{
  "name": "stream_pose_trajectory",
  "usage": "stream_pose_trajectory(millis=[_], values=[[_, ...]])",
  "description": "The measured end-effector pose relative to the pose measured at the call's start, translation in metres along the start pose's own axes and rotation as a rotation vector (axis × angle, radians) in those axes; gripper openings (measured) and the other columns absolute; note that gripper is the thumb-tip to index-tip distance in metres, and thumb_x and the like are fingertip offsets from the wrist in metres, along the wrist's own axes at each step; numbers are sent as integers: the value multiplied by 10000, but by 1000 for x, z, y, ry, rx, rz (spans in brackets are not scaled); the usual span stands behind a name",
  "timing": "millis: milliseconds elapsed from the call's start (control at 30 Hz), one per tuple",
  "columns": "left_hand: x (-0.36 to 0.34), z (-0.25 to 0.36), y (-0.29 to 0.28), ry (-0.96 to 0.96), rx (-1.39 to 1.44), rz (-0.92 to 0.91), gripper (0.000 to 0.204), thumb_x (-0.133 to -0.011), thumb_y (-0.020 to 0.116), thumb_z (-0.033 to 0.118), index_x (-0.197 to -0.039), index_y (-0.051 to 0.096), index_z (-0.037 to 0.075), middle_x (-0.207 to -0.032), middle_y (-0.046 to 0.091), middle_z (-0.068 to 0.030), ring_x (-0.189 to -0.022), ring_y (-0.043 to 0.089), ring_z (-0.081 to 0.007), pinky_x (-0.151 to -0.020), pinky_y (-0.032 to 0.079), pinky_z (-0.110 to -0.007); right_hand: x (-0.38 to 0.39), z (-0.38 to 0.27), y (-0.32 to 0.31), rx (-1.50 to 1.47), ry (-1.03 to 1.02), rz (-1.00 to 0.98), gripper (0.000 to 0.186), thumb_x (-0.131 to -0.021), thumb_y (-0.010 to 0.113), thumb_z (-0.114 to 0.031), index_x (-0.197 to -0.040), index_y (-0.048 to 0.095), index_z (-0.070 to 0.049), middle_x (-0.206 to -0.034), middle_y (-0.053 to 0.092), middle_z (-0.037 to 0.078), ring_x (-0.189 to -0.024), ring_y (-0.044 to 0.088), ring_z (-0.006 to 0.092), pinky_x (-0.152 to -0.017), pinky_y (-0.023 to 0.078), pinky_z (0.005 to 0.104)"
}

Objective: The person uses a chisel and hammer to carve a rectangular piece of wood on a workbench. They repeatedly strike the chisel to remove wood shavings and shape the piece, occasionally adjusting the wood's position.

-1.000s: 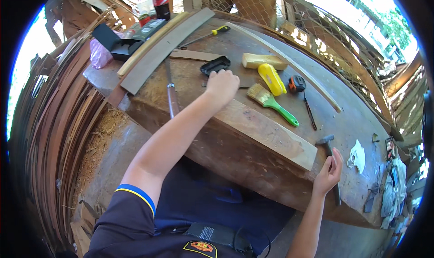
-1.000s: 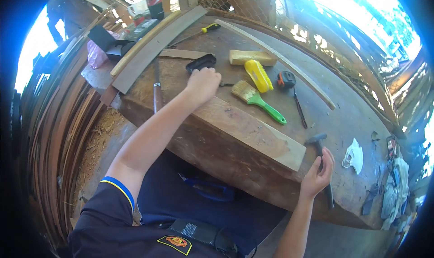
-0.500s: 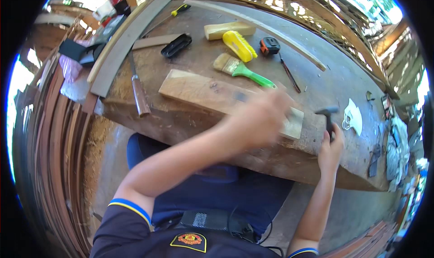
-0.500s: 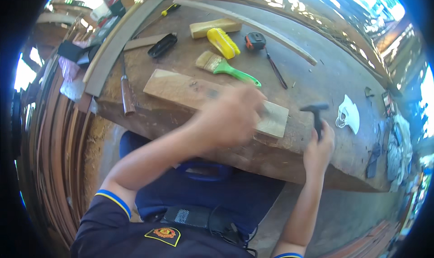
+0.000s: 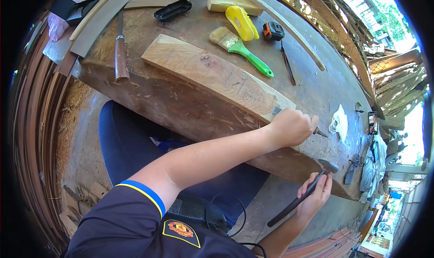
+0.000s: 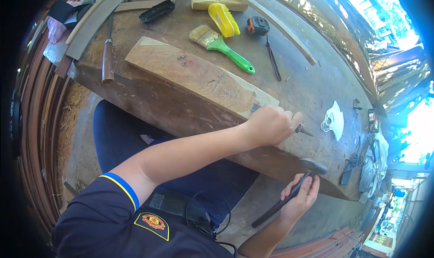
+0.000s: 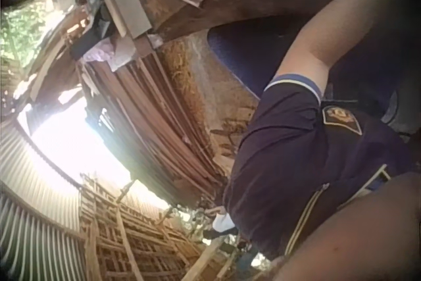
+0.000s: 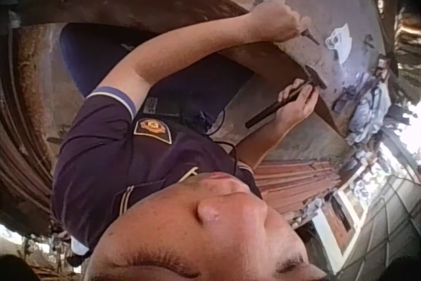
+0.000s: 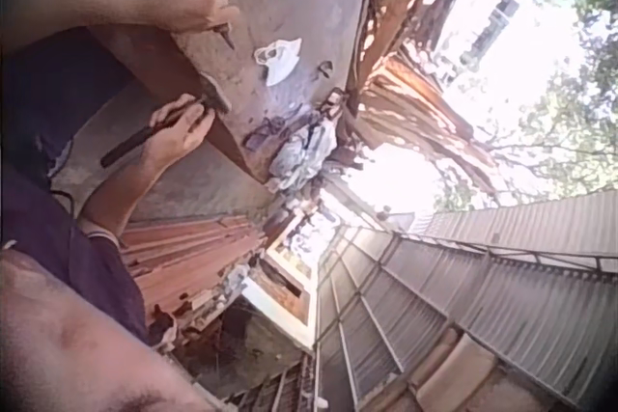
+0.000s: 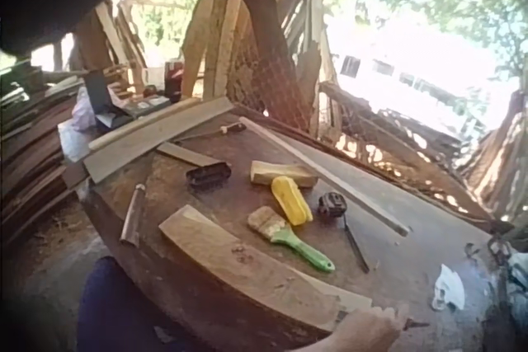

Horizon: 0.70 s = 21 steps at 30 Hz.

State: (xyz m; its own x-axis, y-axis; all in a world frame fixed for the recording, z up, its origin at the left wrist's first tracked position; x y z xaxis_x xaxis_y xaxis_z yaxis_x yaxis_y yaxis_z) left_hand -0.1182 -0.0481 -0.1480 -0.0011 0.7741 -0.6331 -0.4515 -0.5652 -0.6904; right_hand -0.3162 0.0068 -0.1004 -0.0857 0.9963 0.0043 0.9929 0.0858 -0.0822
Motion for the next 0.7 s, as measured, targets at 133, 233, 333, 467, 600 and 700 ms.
stream_pose_trajectory(millis=[133,233,333,467,600,700], values=[[-2,-2,-4,3,42,18,124,-793,574,155,-828,508,56,-581,588,-96,-514,635,-259,-452,478,-352,-12,-12,13,-140,16,-32,294,-1028,443,-268,-1207,444,-34,-761,469,43,-440,402,67,-332,308,215],[-3,-3,-8,-16,79,-78,127,-799,584,145,-828,505,49,-622,597,-104,-534,640,-267,-465,486,-368,-26,-14,4,-74,41,-113,291,-1023,449,-223,-1256,461,-49,-766,460,29,-442,384,59,-328,296,206],[-7,-4,-15,-66,159,-49,187,-805,632,181,-844,512,43,-711,608,-113,-600,657,-278,-511,505,-388,-30,-21,7,-114,-49,-72,346,-1014,456,-177,-1332,453,-43,-754,443,9,-435,366,47,-317,290,198],[-10,-9,-21,60,241,187,320,-778,701,307,-875,548,44,-812,605,-114,-704,670,-294,-596,528,-406,-29,-22,-2,-230,-5,-21,357,-1017,457,-180,-1341,457,-29,-748,432,-7,-435,352,30,-303,270,182],[-8,4,-27,77,231,-82,358,-769,691,382,-855,590,49,-792,618,-113,-724,672,-299,-628,533,-401,-21,-14,-11,-236,-19,-20,363,-1023,449,-190,-1347,448,-25,-755,438,-3,-435,359,37,-312,286,186],[-12,7,-21,0,236,-186,346,-797,669,382,-812,610,41,-781,631,-118,-713,675,-296,-626,533,-400,-20,-9,-10,-224,-16,-29,367,-1025,446,-190,-1352,439,-23,-761,442,0,-436,366,41,-325,300,191]])
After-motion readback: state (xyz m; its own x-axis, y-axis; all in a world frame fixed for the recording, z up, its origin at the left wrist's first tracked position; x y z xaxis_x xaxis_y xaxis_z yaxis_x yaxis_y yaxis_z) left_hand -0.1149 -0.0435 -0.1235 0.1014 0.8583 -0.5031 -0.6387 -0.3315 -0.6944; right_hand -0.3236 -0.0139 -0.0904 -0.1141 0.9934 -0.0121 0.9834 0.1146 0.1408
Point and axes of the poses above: each hand's wrist, its own x-axis away from the middle knuckle, its own y-axis out of the palm, z = x × y, the point moved 1 cm from there along -x, towards the middle knuckle
